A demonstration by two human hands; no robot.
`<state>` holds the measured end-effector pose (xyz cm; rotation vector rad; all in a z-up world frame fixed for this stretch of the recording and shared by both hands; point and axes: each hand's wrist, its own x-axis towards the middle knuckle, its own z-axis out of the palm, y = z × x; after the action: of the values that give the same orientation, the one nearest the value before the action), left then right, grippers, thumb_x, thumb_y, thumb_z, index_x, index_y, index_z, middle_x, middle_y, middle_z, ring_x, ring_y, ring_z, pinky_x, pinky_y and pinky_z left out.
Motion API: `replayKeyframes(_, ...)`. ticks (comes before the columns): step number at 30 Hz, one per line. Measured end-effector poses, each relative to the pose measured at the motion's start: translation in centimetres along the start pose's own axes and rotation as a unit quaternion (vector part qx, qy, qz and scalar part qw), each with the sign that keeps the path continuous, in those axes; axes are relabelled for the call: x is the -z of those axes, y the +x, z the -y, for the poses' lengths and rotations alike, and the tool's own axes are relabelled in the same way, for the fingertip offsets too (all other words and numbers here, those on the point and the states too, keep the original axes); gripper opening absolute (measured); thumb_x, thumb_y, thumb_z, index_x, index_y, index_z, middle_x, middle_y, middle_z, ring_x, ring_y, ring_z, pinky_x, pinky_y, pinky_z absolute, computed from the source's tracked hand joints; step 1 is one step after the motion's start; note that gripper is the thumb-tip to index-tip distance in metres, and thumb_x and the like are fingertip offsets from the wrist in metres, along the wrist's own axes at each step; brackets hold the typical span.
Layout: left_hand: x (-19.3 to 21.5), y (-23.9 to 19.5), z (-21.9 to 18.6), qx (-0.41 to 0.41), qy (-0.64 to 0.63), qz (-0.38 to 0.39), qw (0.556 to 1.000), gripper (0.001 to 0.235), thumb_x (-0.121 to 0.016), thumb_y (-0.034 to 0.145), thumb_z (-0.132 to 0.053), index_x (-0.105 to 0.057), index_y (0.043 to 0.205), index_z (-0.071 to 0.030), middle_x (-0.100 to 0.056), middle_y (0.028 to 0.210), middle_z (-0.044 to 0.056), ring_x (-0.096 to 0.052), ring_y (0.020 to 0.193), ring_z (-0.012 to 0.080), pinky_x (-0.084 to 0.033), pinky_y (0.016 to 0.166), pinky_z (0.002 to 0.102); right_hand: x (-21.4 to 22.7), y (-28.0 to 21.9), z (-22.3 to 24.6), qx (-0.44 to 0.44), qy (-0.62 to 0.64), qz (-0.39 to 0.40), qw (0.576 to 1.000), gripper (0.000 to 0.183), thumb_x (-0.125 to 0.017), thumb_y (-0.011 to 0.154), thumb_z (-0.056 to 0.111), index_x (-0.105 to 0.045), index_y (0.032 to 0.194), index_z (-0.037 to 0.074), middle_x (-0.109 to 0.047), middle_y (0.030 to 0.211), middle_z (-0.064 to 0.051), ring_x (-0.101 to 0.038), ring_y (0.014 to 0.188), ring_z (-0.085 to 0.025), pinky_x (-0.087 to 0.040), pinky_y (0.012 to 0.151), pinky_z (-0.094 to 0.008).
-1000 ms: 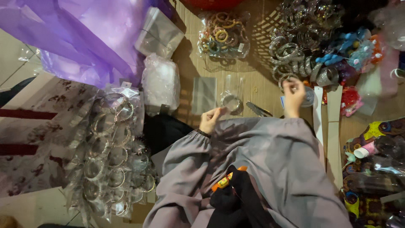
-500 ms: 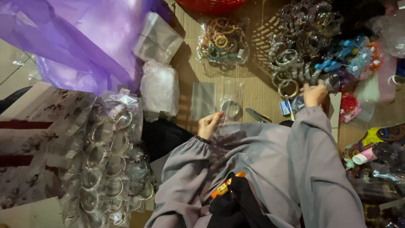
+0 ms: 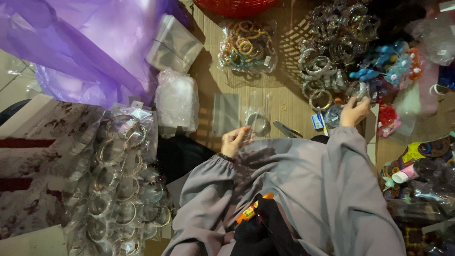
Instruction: The person sits on the floor and packs silver bangles into small clear plastic bags. They pick up bangles from a pile, place them into bags, and seal them, repeating the process for multiple items.
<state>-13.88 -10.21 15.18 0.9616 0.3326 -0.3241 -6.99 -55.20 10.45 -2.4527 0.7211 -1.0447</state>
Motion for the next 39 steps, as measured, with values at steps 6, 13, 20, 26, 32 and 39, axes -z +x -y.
replayKeyframes(6, 0.9, 0.5, 0.8, 0.029, -0.016, 0.011, 0.999, 0.026, -0.067, 0.101, -0.015, -0.071, 0.118, 0.005, -0.072, 0.116, 0.021, -0.072, 0.097, 0.0353, -0.064, 0.079, 0.050, 2.0, -0.5, 2.3, 0.042, 0.011, -0.007, 0.999, 0.012, -0.063, 0.102, 0.008, -0.056, 0.106, -0.001, -0.065, 0.076, -0.024, -0.066, 0.081, -0.047, -0.052, 0.077, -0.048)
replayKeyframes(13, 0.9, 0.5, 0.8, 0.039, -0.051, 0.002, 0.998, 0.025, -0.068, 0.100, -0.012, -0.069, 0.118, 0.006, -0.071, 0.117, 0.024, -0.072, 0.097, 0.0388, -0.064, 0.081, 0.052, 3.9, -0.8, 5.1, -0.048, 0.019, -0.004, 0.999, 0.020, -0.049, 0.106, 0.014, -0.062, 0.104, -0.001, -0.072, 0.083, -0.024, -0.072, 0.085, -0.044, -0.055, 0.081, -0.050)
replayKeyframes(20, 0.7, 0.6, 1.1, 0.021, -0.019, -0.002, 1.000, 0.026, -0.070, 0.099, -0.016, -0.072, 0.115, 0.005, -0.074, 0.111, 0.020, -0.072, 0.094, 0.0294, -0.065, 0.078, 0.046, 2.9, -1.6, 4.0, -0.009, -0.059, 0.022, 0.998, 0.015, -0.063, 0.099, 0.013, -0.069, 0.088, 0.004, -0.072, 0.072, -0.018, -0.073, 0.084, -0.042, -0.057, 0.075, -0.052)
replayKeyframes(26, 1.0, 0.4, 0.4, -0.073, 0.168, 0.012, 0.983, 0.022, -0.073, 0.098, -0.021, -0.078, 0.108, -0.002, -0.077, 0.105, 0.016, -0.070, 0.095, 0.0198, -0.062, 0.078, 0.041, -0.9, -2.4, -3.0, -0.163, 0.149, 0.063, 0.973, 0.022, -0.064, 0.102, 0.024, -0.068, 0.097, 0.003, -0.072, 0.078, -0.012, -0.069, 0.055, -0.023, -0.056, 0.039, -0.026)
replayKeyframes(32, 1.3, 1.1, 1.4, -0.100, 0.225, 0.022, 0.969, 0.021, -0.079, 0.095, -0.033, -0.082, 0.105, -0.016, -0.080, 0.098, 0.006, -0.070, 0.091, 0.0119, -0.059, 0.081, 0.034, 2.8, -4.0, 2.8, -0.039, 0.063, 0.202, 0.977, 0.015, -0.073, 0.094, 0.020, -0.070, 0.099, 0.006, -0.071, 0.082, -0.012, -0.069, 0.067, -0.025, -0.056, 0.055, -0.032)
replayKeyframes(39, 1.0, 0.1, 0.2, -0.119, 0.282, 0.013, 0.952, 0.016, -0.083, 0.089, -0.032, -0.083, 0.100, -0.020, -0.079, 0.082, 0.006, -0.069, 0.082, 0.0087, -0.058, 0.073, 0.030, 6.2, -4.9, 9.6, 0.091, -0.024, 0.336, 0.937, 0.020, -0.082, 0.085, 0.016, -0.071, 0.101, 0.008, -0.069, 0.086, -0.013, -0.069, 0.079, -0.028, -0.056, 0.071, -0.037)
